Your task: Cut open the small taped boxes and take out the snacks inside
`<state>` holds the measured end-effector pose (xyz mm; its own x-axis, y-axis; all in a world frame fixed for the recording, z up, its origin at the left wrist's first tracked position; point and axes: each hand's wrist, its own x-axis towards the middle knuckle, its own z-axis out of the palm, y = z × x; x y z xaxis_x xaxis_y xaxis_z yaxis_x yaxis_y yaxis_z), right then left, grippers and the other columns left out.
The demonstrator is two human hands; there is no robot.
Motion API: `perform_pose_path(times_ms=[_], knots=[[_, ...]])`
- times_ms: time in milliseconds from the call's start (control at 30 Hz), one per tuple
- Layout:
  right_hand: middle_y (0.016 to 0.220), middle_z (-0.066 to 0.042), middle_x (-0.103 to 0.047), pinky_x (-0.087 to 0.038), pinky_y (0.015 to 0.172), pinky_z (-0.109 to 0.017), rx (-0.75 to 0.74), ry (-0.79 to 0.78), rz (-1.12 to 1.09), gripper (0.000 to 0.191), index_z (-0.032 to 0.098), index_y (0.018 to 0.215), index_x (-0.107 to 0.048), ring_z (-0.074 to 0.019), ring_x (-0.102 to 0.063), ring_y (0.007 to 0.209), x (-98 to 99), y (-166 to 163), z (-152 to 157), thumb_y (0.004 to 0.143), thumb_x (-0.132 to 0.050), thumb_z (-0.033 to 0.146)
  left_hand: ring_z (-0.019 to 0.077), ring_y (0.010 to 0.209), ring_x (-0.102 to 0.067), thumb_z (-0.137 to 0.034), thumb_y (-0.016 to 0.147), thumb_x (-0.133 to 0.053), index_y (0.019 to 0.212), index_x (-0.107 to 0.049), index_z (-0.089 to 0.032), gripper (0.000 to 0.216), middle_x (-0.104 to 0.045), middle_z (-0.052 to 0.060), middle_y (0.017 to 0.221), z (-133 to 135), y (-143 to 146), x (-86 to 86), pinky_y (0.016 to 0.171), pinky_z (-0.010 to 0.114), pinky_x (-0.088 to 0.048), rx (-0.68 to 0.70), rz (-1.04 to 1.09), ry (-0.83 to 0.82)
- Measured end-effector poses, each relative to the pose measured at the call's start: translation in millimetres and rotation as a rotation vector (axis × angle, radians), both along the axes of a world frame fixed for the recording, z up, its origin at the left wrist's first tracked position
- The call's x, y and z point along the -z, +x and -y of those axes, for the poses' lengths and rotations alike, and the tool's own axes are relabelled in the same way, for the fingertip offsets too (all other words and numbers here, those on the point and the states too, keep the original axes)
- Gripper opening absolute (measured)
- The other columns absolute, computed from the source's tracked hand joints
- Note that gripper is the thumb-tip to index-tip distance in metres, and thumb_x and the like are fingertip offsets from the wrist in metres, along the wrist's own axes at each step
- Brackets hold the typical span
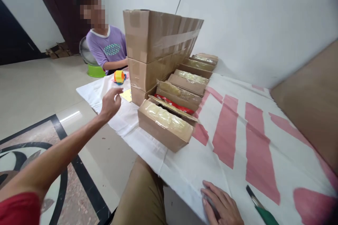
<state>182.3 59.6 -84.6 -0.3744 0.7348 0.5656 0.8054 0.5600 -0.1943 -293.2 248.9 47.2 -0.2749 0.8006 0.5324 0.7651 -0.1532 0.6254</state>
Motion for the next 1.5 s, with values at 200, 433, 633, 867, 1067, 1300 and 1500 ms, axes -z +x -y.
perform_pose_path(times_ms=[200, 433, 633, 867, 1067, 1300, 1500], knots=[[0.114, -0.010, -0.077, -0.056, 0.089, -0.044, 0.095, -0.203, -0.021, 0.022, 0.022, 0.099, -0.073, -0.0264, -0.071, 0.104, -28.1, -29.7, 14.5, 0.092, -0.053, 0.016, 0.0264, 0.119, -0.065, -0.003, 0.081, -0.056, 0.132, -0.060, -0.030, 0.058, -0.074, 0.007, 0.119, 158.2, 106.0, 30.3, 0.108, 0.048, -0.049, 0.848, -0.455, 0.234], [0.132, -0.010, -0.070, -0.049, 0.101, -0.045, 0.239, -0.271, -0.030, 0.027, 0.022, 0.113, -0.072, -0.0272, -0.063, 0.119, -71.2, 5.8, 46.9, 0.091, -0.059, 0.015, 0.0342, 0.129, -0.057, -0.011, 0.086, -0.056, 0.132, -0.059, -0.023, 0.047, -0.063, 0.015, 0.138, 185.1, 214.3, 58.3, 0.102, 0.053, -0.052, 0.958, -0.450, 0.109], [0.135, -0.018, -0.066, -0.049, 0.094, -0.050, 0.604, -0.354, 0.110, 0.041, 0.015, 0.128, -0.067, -0.0352, -0.062, 0.117, -60.3, 91.9, 97.3, 0.088, -0.060, 0.023, 0.0359, 0.129, -0.059, -0.023, 0.089, -0.060, 0.126, -0.063, -0.020, 0.037, -0.063, 0.018, 0.139, 192.2, 263.5, 87.9, 0.102, 0.055, -0.053, 0.909, -0.415, 0.026], [0.118, -0.013, -0.074, -0.051, 0.087, -0.045, 0.567, -0.258, 0.061, 0.039, 0.020, 0.126, -0.067, -0.0306, -0.067, 0.105, -21.3, 138.1, 87.8, 0.096, -0.046, 0.030, 0.0301, 0.115, -0.069, -0.023, 0.089, -0.060, 0.114, -0.069, -0.020, 0.027, -0.074, 0.014, 0.119, 221.0, 266.3, 104.0, 0.104, 0.055, -0.053, 0.891, -0.297, -0.121], [0.119, -0.021, -0.072, -0.052, 0.079, -0.055, 0.676, -0.137, 0.144, 0.045, 0.013, 0.117, -0.071, -0.0405, -0.067, 0.102, -25.9, 170.1, 47.9, 0.096, -0.040, 0.038, 0.0250, 0.111, -0.069, -0.020, 0.093, -0.057, 0.114, -0.068, -0.023, 0.024, -0.074, 0.012, 0.115, 221.0, 213.4, 77.7, 0.098, 0.044, -0.057, 0.694, -0.163, -0.037], [0.119, -0.014, -0.073, -0.057, 0.092, -0.048, 0.334, -0.062, -0.064, 0.034, 0.020, 0.111, -0.072, -0.0311, -0.069, 0.109, -29.7, 82.1, 12.9, 0.097, -0.049, 0.041, 0.0248, 0.104, -0.069, -0.030, 0.091, -0.058, 0.119, -0.065, -0.023, 0.030, -0.068, 0.010, 0.116, 177.8, 150.5, 63.0, 0.083, 0.039, -0.061, 0.254, 0.208, -0.129], [0.126, -0.010, -0.073, -0.059, 0.095, -0.044, 0.048, -0.250, -0.190, 0.027, 0.023, 0.115, -0.072, -0.0279, -0.070, 0.113, -35.0, -26.5, -20.9, 0.094, -0.056, 0.030, 0.0281, 0.120, -0.063, -0.037, 0.086, -0.064, 0.131, -0.057, -0.021, 0.049, -0.061, 0.014, 0.130, 141.7, 98.1, 61.2, 0.101, 0.048, -0.054, 0.018, 0.425, -0.051]])
